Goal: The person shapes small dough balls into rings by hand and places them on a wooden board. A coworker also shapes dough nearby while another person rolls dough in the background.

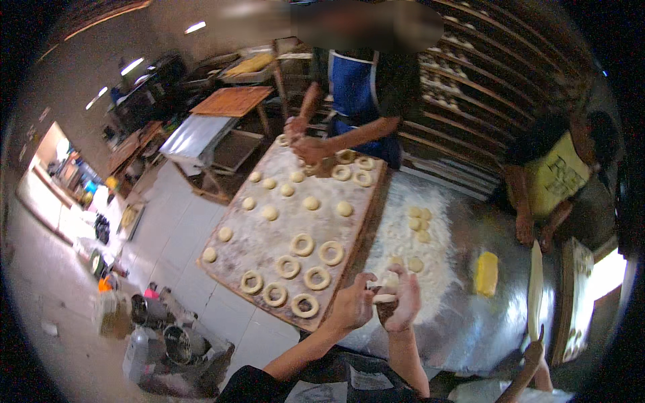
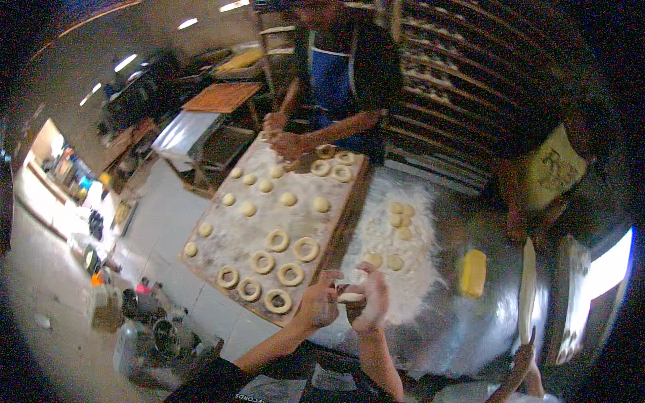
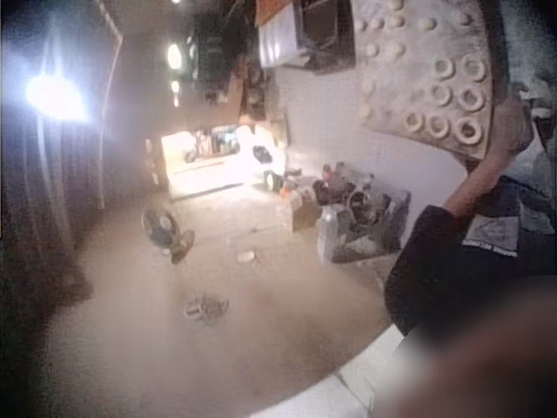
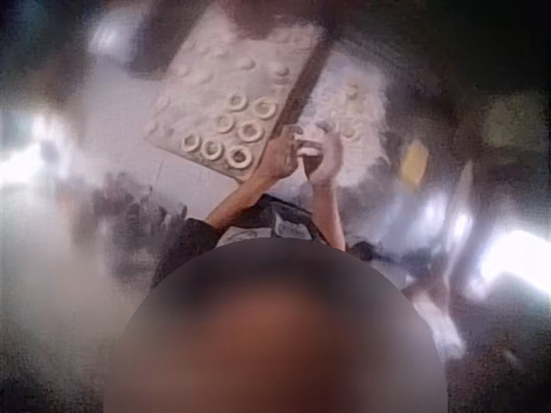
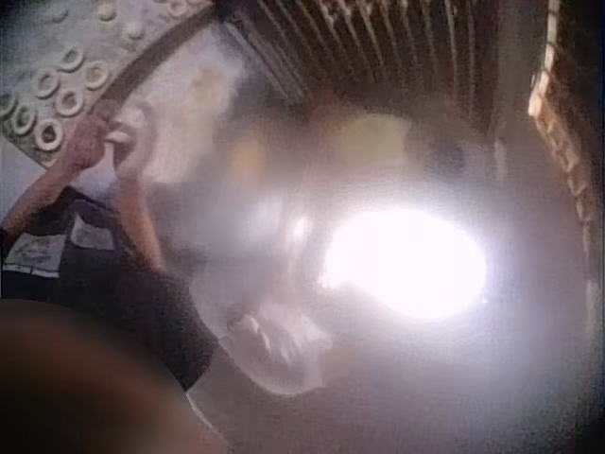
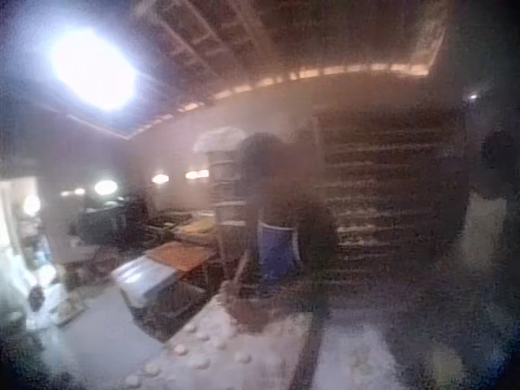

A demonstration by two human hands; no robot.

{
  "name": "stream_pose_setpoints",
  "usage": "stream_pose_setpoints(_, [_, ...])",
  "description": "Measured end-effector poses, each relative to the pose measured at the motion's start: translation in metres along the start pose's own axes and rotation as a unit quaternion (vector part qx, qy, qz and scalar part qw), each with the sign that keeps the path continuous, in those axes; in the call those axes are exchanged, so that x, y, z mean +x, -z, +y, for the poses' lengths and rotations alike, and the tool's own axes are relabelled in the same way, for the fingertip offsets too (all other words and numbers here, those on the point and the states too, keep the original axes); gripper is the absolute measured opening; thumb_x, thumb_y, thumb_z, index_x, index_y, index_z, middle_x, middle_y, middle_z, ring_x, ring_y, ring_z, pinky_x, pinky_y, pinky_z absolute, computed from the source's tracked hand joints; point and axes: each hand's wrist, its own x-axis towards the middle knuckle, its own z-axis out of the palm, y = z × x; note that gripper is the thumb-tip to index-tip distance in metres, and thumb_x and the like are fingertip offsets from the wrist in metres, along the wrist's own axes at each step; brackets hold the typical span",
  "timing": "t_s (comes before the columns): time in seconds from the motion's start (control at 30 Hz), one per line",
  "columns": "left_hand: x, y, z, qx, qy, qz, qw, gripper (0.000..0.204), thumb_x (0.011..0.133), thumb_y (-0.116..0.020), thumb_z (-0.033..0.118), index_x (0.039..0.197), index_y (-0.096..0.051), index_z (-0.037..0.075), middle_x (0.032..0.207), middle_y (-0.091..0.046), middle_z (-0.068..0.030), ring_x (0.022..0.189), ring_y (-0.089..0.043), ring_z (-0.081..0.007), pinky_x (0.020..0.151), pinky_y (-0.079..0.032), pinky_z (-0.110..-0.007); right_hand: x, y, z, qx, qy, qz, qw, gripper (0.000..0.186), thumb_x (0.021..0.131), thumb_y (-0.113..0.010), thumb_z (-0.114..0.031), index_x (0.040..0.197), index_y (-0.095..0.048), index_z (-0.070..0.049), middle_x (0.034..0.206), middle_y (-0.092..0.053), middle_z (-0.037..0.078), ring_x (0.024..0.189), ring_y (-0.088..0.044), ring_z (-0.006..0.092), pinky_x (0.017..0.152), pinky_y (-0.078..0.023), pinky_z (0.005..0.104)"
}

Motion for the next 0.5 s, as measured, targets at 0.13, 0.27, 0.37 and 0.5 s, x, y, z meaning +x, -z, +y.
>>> stream_pose_setpoints(0.13, [-0.001,0.030,-0.010,0.051,0.038,0.024,0.998,0.044,0.105,-0.035,0.043,0.115,-0.051,0.003,0.085,-0.064,-0.0224,0.074,-0.066,-0.0445,0.062,-0.051,-0.050,0.017,-0.023,0.020,-0.279,0.077,-0.134,0.948,0.064,0.098,-0.040,-0.061,0.132,-0.041,-0.007,0.115,-0.061,0.019,0.082,-0.066,0.0230,0.073,-0.054,0.0360])
stream_pose_setpoints(0.27, [-0.006,0.068,-0.019,-0.006,0.013,0.093,0.996,0.029,0.106,-0.038,0.031,0.110,-0.051,0.005,0.072,-0.062,-0.0212,0.065,-0.065,-0.0417,0.055,-0.049,-0.046,0.030,-0.043,0.040,-0.049,-0.002,-0.126,0.991,0.074,0.094,-0.037,-0.071,0.130,-0.041,-0.006,0.139,-0.043,0.025,0.103,-0.062,0.0264,0.087,-0.051,0.0403])
stream_pose_setpoints(0.37, [-0.011,0.094,-0.026,-0.001,0.030,0.126,0.992,0.030,0.106,-0.039,0.031,0.105,-0.053,0.005,0.073,-0.062,-0.0204,0.064,-0.065,-0.0402,0.055,-0.049,-0.044,0.040,-0.070,0.058,-0.463,0.095,-0.127,0.872,0.075,0.093,-0.041,-0.068,0.137,-0.039,-0.007,0.139,-0.045,0.018,0.101,-0.063,0.0273,0.092,-0.049,0.0446])
stream_pose_setpoints(0.5, [-0.014,0.129,-0.041,-0.040,0.096,0.135,0.985,0.027,0.105,-0.042,0.027,0.101,-0.056,0.004,0.072,-0.062,-0.0203,0.066,-0.066,-0.0406,0.056,-0.050,-0.045,0.058,-0.111,0.078,-0.298,0.004,-0.083,0.951,0.062,0.091,-0.057,-0.044,0.137,-0.043,-0.006,0.134,-0.047,0.015,0.106,-0.062,0.0273,0.104,-0.039,0.0498])
